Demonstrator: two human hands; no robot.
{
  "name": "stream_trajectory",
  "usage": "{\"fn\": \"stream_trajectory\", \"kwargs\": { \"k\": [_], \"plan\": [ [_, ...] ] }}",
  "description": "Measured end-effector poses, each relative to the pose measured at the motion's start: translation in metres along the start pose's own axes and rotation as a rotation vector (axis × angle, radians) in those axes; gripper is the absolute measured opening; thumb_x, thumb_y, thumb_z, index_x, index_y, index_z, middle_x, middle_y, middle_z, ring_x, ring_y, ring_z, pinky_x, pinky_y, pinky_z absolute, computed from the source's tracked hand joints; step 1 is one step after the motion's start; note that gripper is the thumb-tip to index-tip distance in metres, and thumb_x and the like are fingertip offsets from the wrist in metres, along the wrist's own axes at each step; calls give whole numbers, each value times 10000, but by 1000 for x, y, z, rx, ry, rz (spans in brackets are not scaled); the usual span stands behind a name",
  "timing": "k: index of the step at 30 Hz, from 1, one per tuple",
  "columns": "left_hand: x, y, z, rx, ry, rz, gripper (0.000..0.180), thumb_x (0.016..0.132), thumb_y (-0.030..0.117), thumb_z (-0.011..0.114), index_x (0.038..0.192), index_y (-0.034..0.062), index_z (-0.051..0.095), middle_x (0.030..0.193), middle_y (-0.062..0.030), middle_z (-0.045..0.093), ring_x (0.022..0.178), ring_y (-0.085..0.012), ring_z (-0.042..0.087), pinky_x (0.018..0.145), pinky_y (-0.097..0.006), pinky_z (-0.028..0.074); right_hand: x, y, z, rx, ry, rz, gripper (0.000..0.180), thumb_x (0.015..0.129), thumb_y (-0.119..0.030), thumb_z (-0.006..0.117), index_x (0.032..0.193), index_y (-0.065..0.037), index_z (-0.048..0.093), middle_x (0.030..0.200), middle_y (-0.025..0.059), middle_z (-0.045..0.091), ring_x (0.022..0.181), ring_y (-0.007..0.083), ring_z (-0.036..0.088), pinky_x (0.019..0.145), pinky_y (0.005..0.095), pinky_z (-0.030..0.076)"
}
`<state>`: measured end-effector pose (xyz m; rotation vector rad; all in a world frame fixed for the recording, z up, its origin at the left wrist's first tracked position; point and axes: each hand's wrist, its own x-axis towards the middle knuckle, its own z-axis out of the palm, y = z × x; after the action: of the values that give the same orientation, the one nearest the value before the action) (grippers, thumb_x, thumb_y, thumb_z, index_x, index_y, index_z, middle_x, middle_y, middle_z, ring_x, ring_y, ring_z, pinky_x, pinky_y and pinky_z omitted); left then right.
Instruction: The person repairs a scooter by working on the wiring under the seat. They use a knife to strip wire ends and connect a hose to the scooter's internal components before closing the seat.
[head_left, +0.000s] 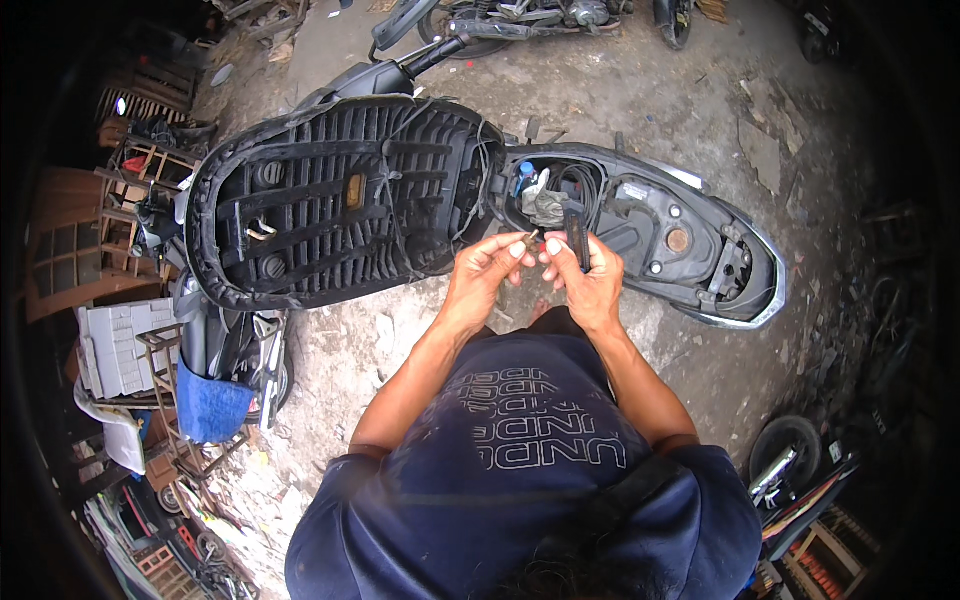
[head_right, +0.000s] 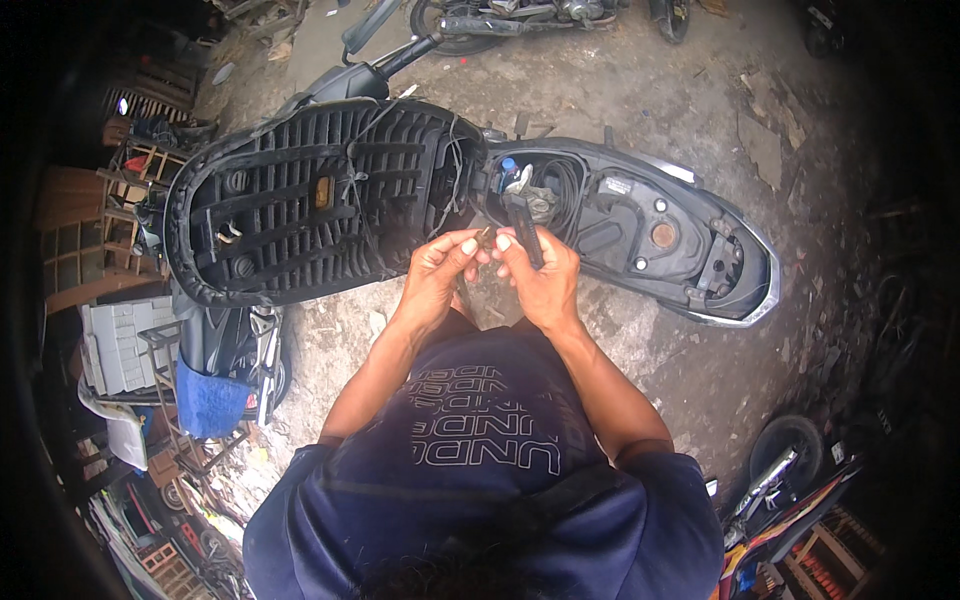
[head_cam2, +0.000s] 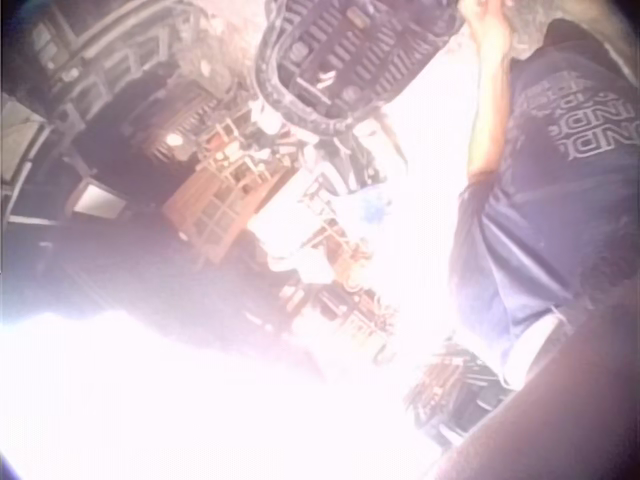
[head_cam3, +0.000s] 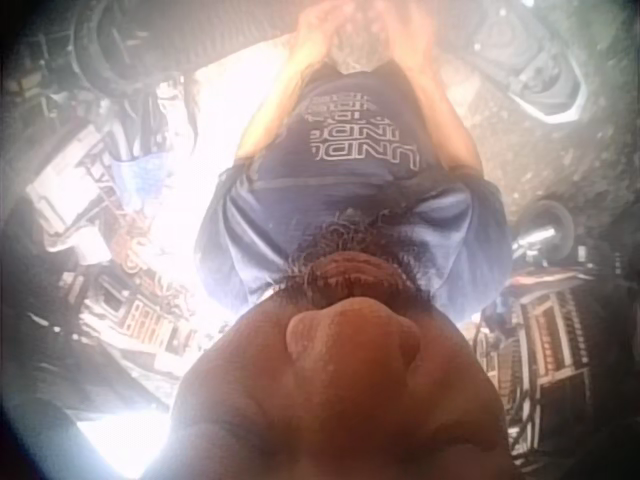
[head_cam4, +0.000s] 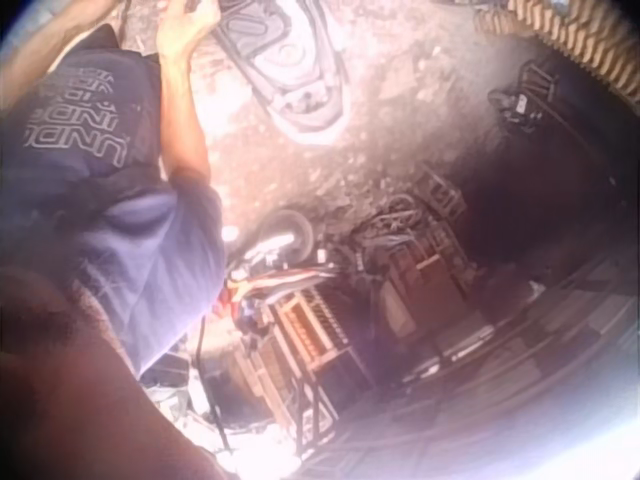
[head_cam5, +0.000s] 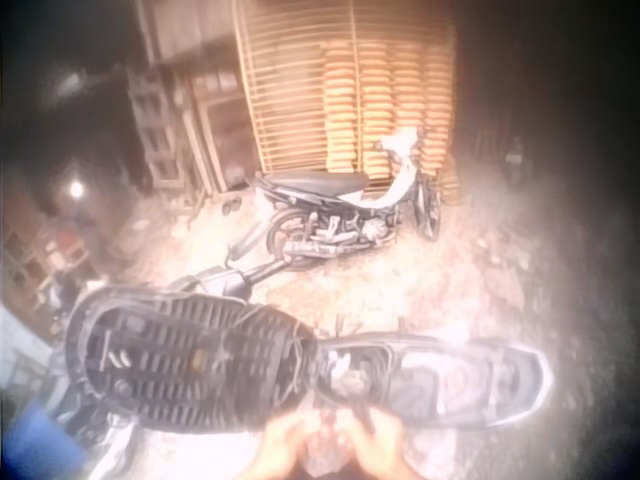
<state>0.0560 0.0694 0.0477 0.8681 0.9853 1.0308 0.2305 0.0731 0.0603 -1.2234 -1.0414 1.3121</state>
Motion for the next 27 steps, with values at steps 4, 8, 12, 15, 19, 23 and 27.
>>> {"fn": "stream_trajectory", "kwargs": {
  "k": [4,8,12,15,19,23,27],
  "plan": [
    [5,-1,-2,-201,-51,-88,350,1024,206,612,1281,-33,622,1016,-65,687,784,-105,565,744,-260,479,7,0,-3,-5,-5,-41,242,976,-210,691,1054,18,712,806,53,712,631,82,635,539,228,485],
    [8,3,6,-321,-70,-98,343,1028,210,606,1277,-26,620,1026,-73,685,805,-102,568,728,-253,474,15,0,-6,27,86,-8,249,979,-220,691,1042,20,700,810,60,711,627,86,635,538,224,485],
    [7,-6,0,-163,-28,-65,311,1008,197,647,1231,-20,637,959,-67,694,736,-89,559,682,-240,465,20,-1,-10,50,111,-3,239,978,-216,691,1043,14,688,810,68,709,610,85,625,528,223,481],
    [6,-2,6,-15,63,-24,298,996,207,670,1217,8,652,903,-43,692,686,-67,531,648,-214,443,23,-5,-14,37,64,6,221,972,-206,697,1043,3,691,807,60,700,592,77,604,523,224,475],
    [2,17,14,160,105,-23,265,1002,229,663,1187,40,677,859,-12,675,666,-48,500,611,-198,414,30,-9,-20,74,-38,57,207,962,-199,709,1051,-13,694,789,38,677,578,65,575,516,222,461],
    [0,25,12,150,73,-62,240,1008,229,650,1151,40,690,812,10,642,643,-43,479,571,-196,385,32,-9,-20,106,-56,73,219,946,-190,726,1079,-18,697,773,26,663,582,60,563,519,219,451],
    [1,27,11,49,48,-101,233,1012,229,638,1120,30,693,764,25,596,590,-37,452,535,-185,350,34,-6,-22,48,-62,63,268,975,-227,677,1129,-9,687,777,17,640,605,62,557,545,221,450]
  ]
}}
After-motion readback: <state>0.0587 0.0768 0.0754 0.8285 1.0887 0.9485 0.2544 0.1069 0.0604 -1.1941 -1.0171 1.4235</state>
